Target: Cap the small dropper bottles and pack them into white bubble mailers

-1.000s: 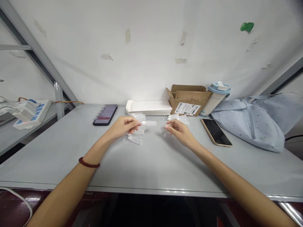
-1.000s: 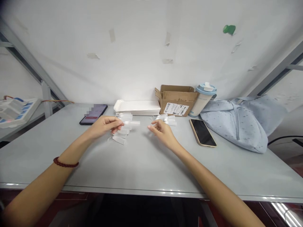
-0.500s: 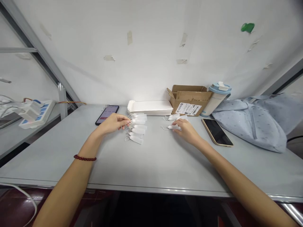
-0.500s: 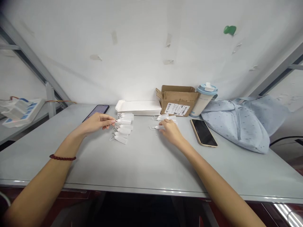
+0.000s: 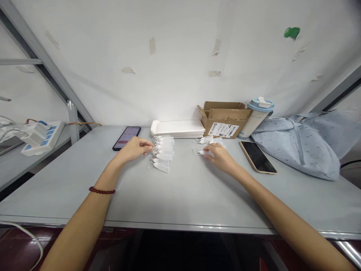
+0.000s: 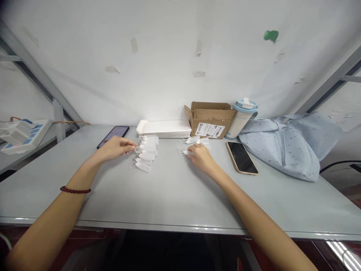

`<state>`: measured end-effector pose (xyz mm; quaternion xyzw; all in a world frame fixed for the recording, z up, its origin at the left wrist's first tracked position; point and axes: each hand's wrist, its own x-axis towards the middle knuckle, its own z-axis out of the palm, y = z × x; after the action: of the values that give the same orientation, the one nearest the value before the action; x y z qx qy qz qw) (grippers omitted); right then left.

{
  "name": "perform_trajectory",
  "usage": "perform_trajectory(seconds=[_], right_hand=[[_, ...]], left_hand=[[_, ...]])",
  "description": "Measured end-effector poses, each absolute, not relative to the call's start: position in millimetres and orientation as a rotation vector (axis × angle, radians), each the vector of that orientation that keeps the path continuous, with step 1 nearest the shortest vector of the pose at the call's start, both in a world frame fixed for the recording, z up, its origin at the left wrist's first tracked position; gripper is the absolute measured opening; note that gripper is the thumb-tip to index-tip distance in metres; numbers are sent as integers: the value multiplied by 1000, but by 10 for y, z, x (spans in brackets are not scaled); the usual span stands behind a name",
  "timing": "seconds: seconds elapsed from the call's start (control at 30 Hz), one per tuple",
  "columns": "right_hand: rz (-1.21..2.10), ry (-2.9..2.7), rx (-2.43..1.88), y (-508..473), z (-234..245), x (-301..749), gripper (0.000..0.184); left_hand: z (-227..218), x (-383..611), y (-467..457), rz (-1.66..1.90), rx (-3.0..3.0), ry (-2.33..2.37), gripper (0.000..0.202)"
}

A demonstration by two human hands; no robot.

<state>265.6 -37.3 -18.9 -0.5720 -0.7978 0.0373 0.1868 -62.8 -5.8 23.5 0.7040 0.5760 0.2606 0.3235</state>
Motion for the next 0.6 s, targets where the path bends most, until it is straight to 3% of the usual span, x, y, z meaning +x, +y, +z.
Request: perform_trajectory(seconds=[0.23,0.6], right_hand=[[69,-2158,-1267,-499,-129,2536,14],[-11,-2171,-910,-692,-83,2312,17]], left_hand=[[310,-415,-232,1063,1751,1417,24],[163,-58,-442,758,1667,1004,38]])
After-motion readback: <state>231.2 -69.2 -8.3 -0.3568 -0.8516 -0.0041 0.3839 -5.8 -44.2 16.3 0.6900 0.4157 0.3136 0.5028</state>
